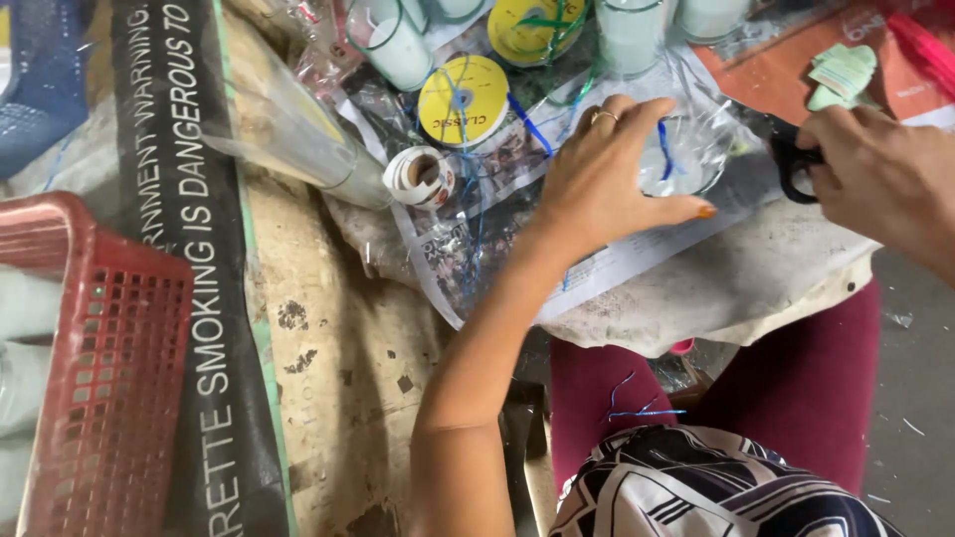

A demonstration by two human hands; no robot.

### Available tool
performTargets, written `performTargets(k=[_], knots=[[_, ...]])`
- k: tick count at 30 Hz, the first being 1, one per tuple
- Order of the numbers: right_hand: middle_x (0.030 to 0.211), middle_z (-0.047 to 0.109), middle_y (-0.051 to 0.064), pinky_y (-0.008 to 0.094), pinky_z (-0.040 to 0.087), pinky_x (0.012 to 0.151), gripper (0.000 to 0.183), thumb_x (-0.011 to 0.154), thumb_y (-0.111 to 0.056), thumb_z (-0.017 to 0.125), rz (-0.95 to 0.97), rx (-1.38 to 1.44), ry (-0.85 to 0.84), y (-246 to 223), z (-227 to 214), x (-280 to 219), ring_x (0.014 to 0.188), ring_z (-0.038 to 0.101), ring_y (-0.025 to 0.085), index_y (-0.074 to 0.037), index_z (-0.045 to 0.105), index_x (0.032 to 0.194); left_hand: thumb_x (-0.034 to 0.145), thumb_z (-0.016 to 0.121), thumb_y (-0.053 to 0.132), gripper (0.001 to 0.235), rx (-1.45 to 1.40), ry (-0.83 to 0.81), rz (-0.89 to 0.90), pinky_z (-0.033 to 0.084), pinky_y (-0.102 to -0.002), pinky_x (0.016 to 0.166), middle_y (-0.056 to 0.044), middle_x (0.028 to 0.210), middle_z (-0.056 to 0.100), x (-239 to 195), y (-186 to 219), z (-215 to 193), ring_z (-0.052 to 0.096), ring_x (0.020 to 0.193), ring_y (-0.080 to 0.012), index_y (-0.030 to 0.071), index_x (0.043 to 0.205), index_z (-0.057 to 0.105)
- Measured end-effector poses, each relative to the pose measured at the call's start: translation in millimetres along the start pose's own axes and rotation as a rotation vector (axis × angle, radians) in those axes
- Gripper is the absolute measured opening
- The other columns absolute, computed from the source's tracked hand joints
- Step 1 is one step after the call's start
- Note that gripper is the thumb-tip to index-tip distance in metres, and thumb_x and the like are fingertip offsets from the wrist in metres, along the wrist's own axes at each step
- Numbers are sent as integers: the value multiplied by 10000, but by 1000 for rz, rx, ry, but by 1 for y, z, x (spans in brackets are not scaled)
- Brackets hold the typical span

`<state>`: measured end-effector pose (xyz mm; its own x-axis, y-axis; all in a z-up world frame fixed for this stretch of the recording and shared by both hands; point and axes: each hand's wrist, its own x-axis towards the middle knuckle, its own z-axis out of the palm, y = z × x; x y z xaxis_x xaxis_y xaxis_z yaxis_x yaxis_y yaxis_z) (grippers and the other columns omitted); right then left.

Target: Wrapping glass jars in plastic film and securing them with string and tape.

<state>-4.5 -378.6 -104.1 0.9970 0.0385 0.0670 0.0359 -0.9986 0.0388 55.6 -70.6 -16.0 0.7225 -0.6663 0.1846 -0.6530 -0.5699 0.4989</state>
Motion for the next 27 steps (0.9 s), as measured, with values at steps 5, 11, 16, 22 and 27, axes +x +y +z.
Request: performTargets(k=[5,11,16,22,27], knots=[[1183,598,277,414,391,387,411,967,171,587,118,1044,79,9,6,-26,806,562,316,56,516,1356,756,706,719,885,-11,37,-122,629,-459,837,-107,1418,537,-9,-13,-1,653,1199,-307,226,1450,463],[1037,721,163,116,569,176,733,924,-371,716,-94,1683,-121,29,51,-69,594,800,144,10,445,1490,941,659,142,176,-246,205,86,545,-376,729,-29,1026,602,4,-34,-1,681,960,-219,177,1099,727],[1182,533,413,495,637,740,680,1043,-27,692,-324,2527,-1132,-19,32,-84,1077,559,546,-58,265,1572,950,677,174,105,-261,253,133,501,-396,729,-24,1045,543,0,-33,-6,611,1041,-240,144,912,584],[739,717,189,206,412,339,800,857,-564,694,-39,1753,-312,-108,-59,-96,553,655,186,66,629,1345,1035,444,257,171,-360,218,43,478,-325,461,-16,765,667,-16,-28,2,682,628,-185,144,906,452],[716,668,200,236,334,316,754,856,-559,638,84,1752,-292,-124,-71,-78,531,606,224,58,650,1289,1048,432,289,174,-490,182,12,392,-347,548,0,736,543,-29,-23,1,528,618,-160,150,944,434]])
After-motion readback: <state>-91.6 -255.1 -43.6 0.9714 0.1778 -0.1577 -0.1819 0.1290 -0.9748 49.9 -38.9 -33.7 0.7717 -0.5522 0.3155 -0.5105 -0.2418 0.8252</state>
